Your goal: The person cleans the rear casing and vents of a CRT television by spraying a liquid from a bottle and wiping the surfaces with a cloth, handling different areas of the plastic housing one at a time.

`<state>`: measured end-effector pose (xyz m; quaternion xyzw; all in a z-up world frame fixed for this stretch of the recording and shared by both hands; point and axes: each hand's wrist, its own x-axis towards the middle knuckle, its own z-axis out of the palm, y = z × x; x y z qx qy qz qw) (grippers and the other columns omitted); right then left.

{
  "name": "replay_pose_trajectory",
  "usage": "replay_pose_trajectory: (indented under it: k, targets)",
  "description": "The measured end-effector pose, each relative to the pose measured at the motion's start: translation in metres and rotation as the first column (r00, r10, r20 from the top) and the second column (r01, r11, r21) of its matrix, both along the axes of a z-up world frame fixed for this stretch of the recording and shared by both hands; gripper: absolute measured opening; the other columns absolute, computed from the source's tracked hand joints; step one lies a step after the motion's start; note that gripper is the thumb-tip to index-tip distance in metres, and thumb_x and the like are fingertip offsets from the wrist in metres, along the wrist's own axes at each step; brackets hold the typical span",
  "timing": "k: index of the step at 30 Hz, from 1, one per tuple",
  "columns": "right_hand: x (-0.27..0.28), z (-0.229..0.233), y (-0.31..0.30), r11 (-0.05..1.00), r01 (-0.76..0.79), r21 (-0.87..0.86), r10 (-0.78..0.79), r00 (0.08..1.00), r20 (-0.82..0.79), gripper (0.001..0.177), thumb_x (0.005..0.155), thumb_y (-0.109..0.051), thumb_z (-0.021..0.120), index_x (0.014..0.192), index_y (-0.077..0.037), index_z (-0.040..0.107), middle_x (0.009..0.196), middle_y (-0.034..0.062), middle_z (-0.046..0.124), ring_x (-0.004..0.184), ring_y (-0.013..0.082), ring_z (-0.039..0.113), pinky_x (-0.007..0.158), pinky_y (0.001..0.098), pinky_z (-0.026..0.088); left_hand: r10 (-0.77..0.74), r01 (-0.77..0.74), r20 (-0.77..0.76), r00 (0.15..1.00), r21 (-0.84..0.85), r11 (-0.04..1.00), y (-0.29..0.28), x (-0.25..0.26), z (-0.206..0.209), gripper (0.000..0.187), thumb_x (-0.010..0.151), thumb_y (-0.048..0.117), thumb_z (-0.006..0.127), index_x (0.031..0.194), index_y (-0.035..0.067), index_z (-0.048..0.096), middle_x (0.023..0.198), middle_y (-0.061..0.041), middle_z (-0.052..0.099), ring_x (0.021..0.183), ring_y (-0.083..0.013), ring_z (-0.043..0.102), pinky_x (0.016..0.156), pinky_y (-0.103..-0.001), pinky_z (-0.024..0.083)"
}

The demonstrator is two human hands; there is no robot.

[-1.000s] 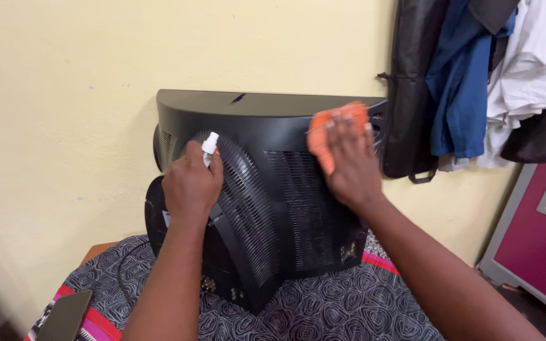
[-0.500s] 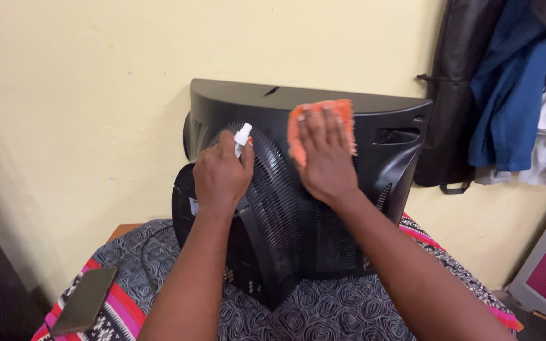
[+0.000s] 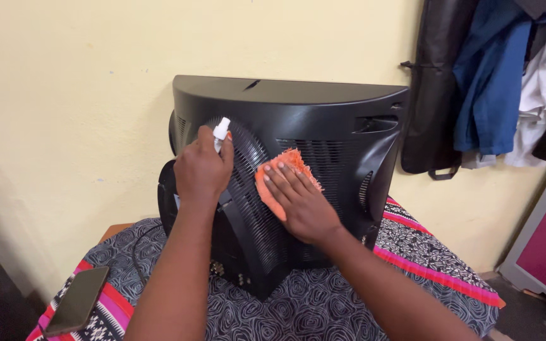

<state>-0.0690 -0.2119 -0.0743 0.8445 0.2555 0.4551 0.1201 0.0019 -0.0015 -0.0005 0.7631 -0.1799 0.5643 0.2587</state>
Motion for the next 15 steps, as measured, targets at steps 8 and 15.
replay_pose_trajectory:
  k: [8,15]
  targets:
    - [-0.023,0.008,-0.065,0.981,0.186,-0.057,-0.185,0.982,0.025,0.07,0.094,-0.03,0.047,0.157,-0.004,0.033,0.166,0.0124,0.029,0.154,0.0304,0.024,0.125,0.0476,0.018,0.001,-0.001,-0.069,0.998,0.007,1.0,0.0,-0.001,0.0,0.033,0.098,0.033,0.066,0.095,0.003,0.053,0.078,-0.019,0.07,0.073,-0.0443,0.07,0.065,-0.056,0.054]
    - [-0.03,-0.006,-0.082,0.89,0.441,0.115,-0.452,0.886,0.105,0.069,0.097,-0.028,0.047,0.157,0.004,0.033,0.167,0.0197,0.028,0.156,0.0336,0.025,0.127,0.0465,0.017,0.007,-0.007,-0.026,1.0,0.008,1.0,0.001,0.0,0.0,0.033,0.098,0.033,0.066,0.095,0.003,0.054,0.078,-0.02,0.07,0.072,-0.0451,0.069,0.064,-0.057,0.053]
